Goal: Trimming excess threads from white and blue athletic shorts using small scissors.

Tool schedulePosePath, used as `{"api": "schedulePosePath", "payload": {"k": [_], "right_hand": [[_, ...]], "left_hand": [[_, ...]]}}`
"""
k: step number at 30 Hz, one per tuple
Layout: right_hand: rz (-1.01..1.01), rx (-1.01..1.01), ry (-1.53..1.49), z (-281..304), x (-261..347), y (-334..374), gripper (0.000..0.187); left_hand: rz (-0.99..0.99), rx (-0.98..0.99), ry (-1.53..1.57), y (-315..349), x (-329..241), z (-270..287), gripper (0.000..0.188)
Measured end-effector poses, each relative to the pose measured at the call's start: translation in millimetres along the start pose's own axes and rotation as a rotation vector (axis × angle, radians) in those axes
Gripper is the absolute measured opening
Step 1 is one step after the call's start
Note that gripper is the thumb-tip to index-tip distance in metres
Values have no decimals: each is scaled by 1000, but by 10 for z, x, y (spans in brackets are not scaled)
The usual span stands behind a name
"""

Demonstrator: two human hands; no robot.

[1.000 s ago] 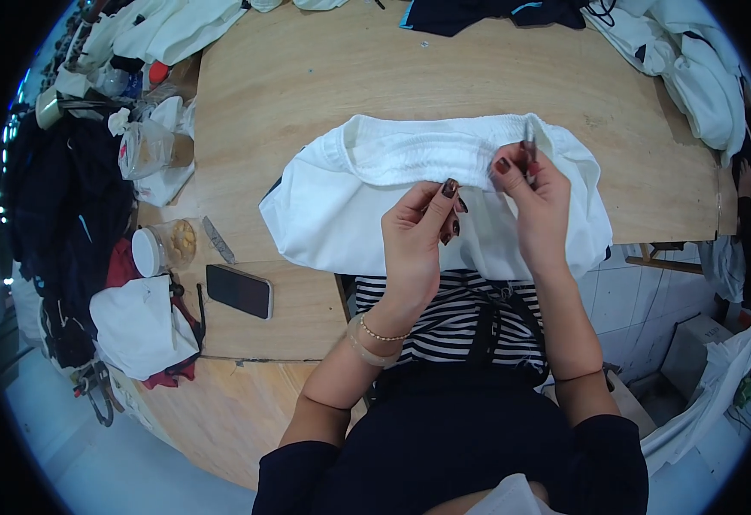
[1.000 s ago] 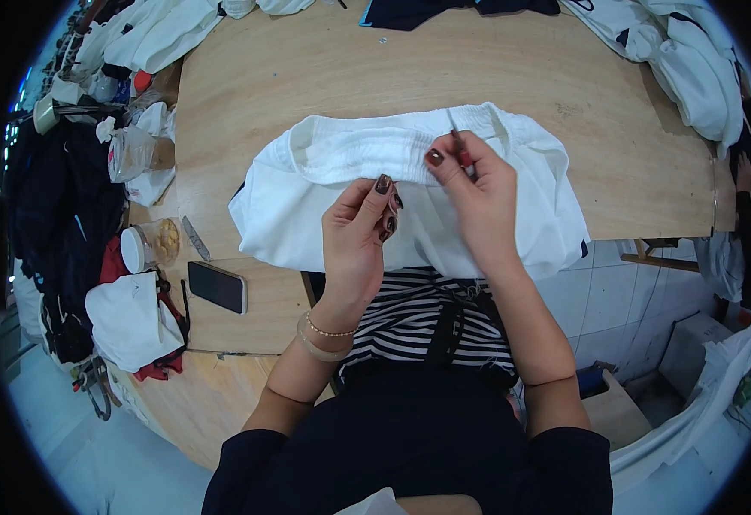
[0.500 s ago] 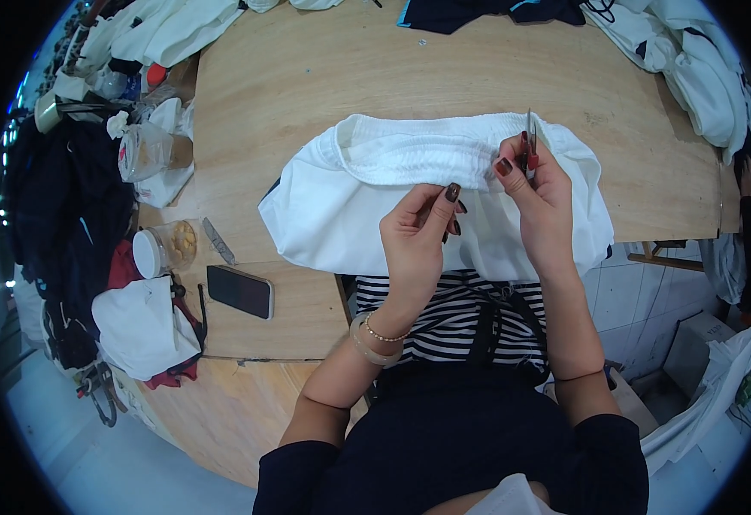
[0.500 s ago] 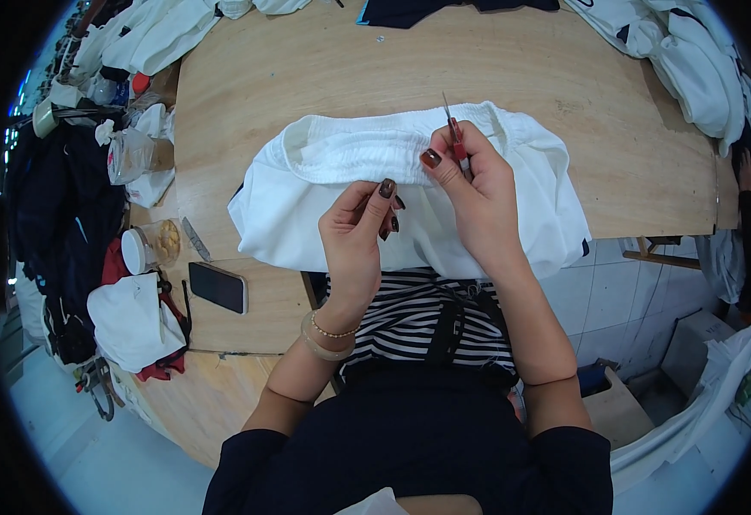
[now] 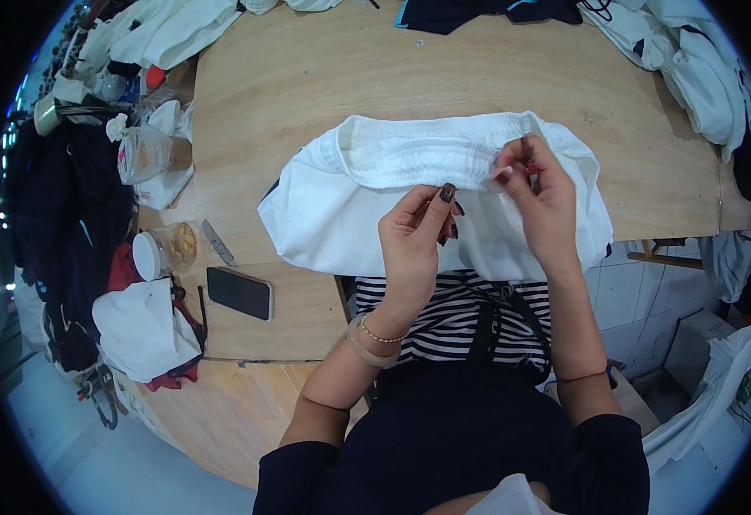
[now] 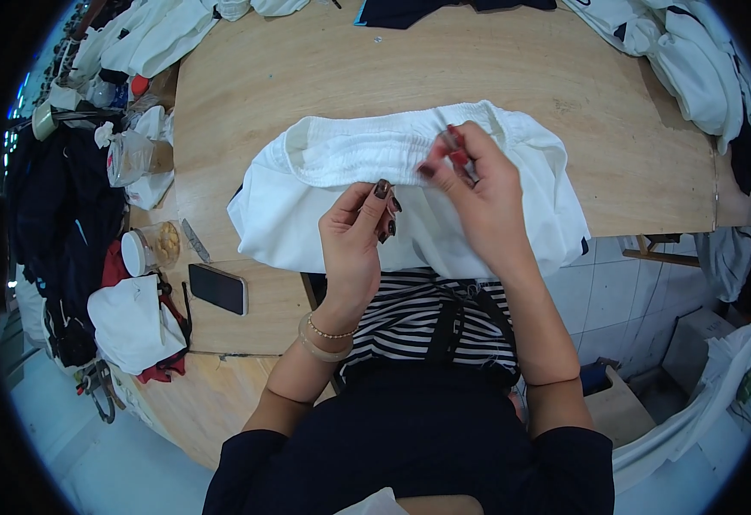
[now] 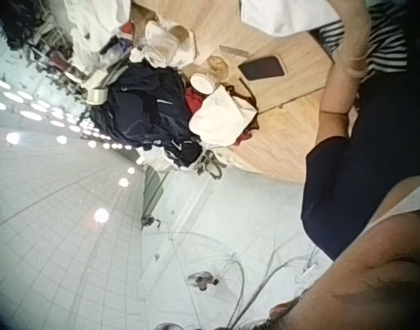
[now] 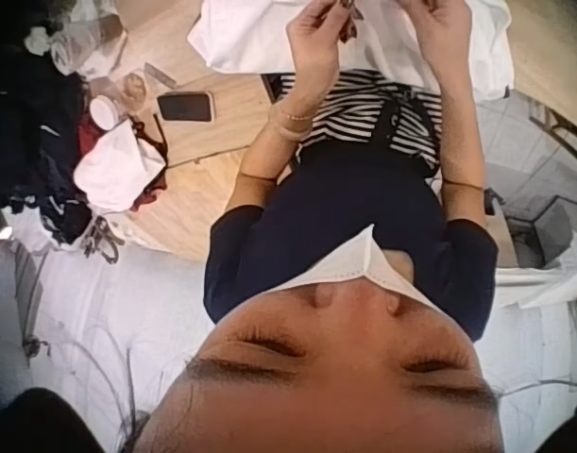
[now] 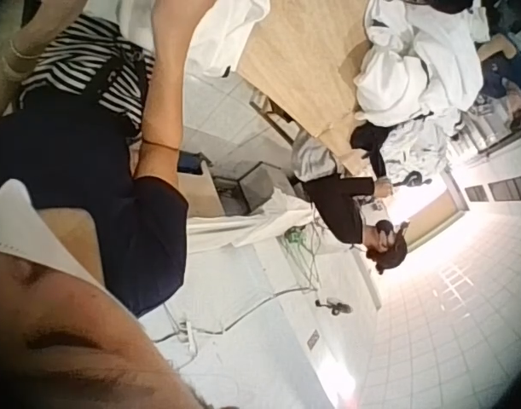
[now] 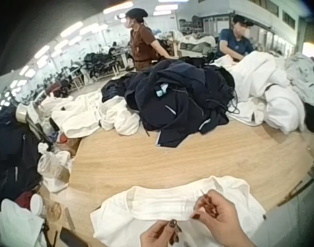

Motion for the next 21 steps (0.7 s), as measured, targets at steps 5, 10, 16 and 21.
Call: {"api": "schedulePosePath", "payload": {"k": [5,10,16,21], "right_hand": [[128,102,604,-238,137,19,17],[-29,18,166,-20,-44,-22,13],[53,-52,203,296,69,89,18],[76,-24,435,312,77,210,19]], "left_hand": [[-5,-5,21,-9,-4,-39,14],[4,11,1,-4,9,-8,14],[61,27,75,-7,39,-24,16],[118,37,170,-4,84,-45,16]]}}
Point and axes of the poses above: each hand's wrist, its own y-axis away from the middle knuckle, its own z-axis out of the back of the hand, x = y × z, the point moved 9 cm from there along -y, towards the middle knuckle, and after that the axes turned 3 degrees about x, right-handed, at the moved point
